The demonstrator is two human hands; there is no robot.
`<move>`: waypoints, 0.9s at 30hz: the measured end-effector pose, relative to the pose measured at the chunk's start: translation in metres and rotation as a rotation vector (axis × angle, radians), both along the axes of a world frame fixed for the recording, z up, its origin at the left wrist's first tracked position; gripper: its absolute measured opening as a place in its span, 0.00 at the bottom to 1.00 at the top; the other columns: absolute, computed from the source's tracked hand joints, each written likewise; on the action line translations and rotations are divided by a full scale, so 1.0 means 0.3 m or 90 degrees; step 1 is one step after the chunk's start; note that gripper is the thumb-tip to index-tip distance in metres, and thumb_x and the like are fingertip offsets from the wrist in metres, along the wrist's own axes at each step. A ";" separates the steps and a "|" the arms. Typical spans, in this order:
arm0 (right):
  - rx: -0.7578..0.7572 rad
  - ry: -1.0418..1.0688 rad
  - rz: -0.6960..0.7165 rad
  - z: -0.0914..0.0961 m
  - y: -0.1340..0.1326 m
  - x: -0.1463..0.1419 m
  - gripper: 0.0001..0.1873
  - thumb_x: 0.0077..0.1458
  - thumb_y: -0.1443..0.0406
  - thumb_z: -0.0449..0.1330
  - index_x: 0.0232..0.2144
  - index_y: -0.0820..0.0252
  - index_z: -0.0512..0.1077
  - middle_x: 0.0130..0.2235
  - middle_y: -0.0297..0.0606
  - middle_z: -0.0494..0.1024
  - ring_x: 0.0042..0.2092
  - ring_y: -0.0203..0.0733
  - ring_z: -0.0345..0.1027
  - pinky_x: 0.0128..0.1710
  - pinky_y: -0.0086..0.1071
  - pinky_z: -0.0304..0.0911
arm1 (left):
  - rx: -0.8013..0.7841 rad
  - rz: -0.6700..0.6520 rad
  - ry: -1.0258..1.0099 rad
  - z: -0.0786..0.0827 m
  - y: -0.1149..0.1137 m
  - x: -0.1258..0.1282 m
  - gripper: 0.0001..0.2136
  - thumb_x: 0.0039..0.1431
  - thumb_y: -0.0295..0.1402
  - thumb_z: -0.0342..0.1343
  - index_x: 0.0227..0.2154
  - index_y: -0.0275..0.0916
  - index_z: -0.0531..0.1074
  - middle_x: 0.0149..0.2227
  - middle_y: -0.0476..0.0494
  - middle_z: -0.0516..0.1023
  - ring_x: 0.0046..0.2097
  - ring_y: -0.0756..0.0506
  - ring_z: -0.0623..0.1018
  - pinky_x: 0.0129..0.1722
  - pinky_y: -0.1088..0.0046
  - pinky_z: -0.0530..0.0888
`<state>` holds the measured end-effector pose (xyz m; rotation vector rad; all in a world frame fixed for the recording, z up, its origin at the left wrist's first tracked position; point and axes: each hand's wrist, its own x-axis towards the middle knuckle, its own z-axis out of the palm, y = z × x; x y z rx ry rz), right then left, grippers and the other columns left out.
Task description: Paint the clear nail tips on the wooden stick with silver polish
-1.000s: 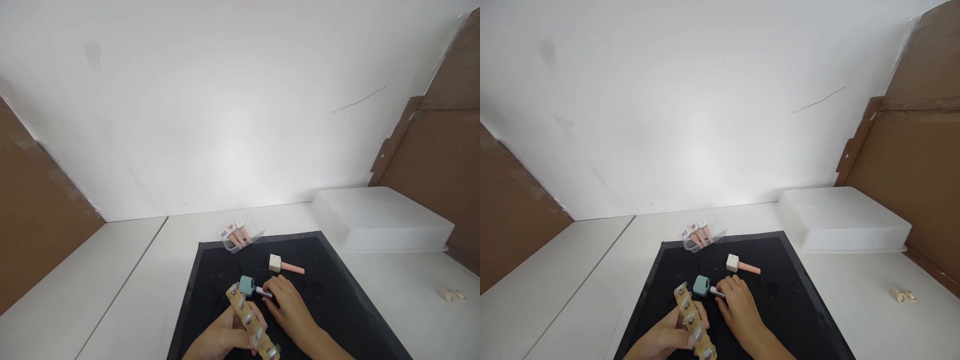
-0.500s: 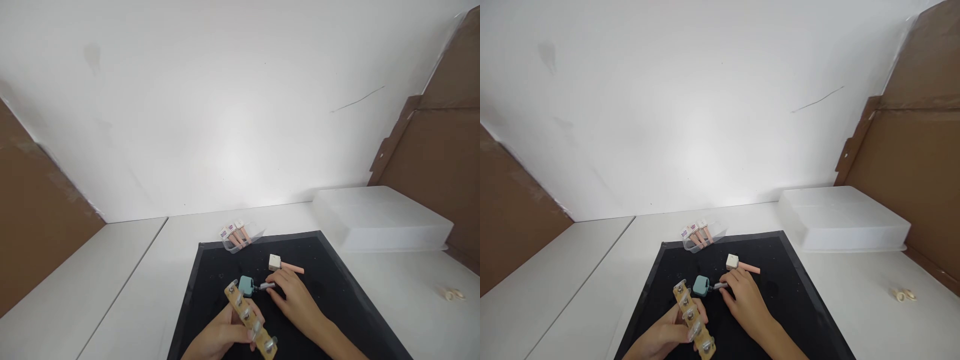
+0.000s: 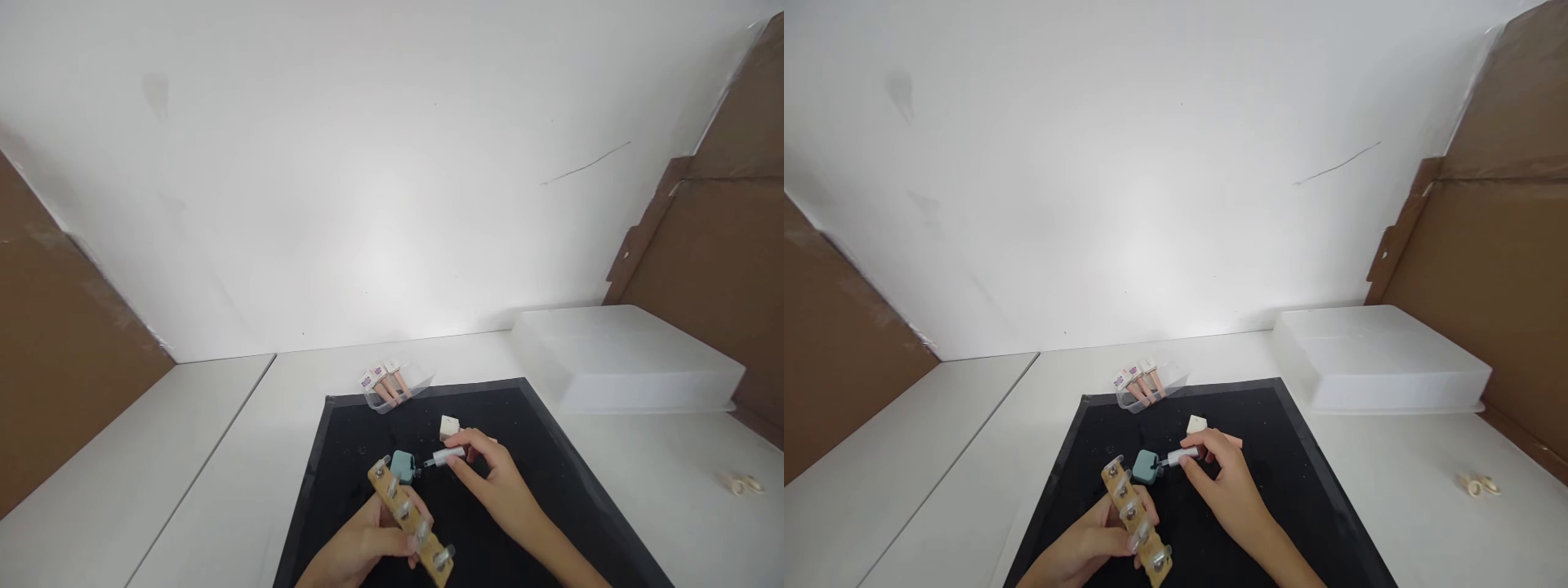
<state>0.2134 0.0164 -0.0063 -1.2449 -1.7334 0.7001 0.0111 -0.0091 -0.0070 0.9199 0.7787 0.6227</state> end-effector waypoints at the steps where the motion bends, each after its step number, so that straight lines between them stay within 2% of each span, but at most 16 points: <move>1: -0.003 0.021 0.002 0.000 -0.004 0.000 0.06 0.51 0.64 0.57 0.32 0.57 0.73 0.33 0.37 0.75 0.33 0.43 0.66 0.35 0.36 0.62 | 0.003 -0.002 0.002 -0.003 0.000 0.001 0.13 0.37 0.29 0.63 0.30 0.33 0.72 0.26 0.47 0.71 0.28 0.50 0.69 0.29 0.74 0.65; 9: -0.025 0.121 0.045 0.003 -0.033 -0.010 0.06 0.52 0.64 0.57 0.32 0.57 0.73 0.31 0.37 0.73 0.34 0.44 0.66 0.34 0.34 0.63 | 0.012 -0.051 0.020 -0.029 0.002 0.002 0.15 0.36 0.27 0.64 0.31 0.33 0.72 0.27 0.48 0.72 0.29 0.51 0.69 0.29 0.76 0.64; 19: 0.011 0.123 0.111 0.025 -0.056 -0.020 0.05 0.51 0.67 0.58 0.32 0.55 0.72 0.30 0.35 0.72 0.33 0.42 0.66 0.34 0.32 0.62 | 0.001 -0.062 0.016 -0.013 0.000 0.013 0.14 0.36 0.27 0.64 0.30 0.33 0.73 0.27 0.48 0.72 0.27 0.52 0.68 0.28 0.77 0.64; 27: 0.030 0.122 0.128 0.029 -0.052 -0.022 0.06 0.49 0.70 0.58 0.31 0.57 0.71 0.30 0.35 0.71 0.32 0.42 0.65 0.32 0.32 0.62 | 0.006 -0.067 0.006 -0.009 -0.003 0.017 0.12 0.36 0.27 0.64 0.29 0.33 0.72 0.26 0.48 0.71 0.27 0.53 0.67 0.28 0.77 0.63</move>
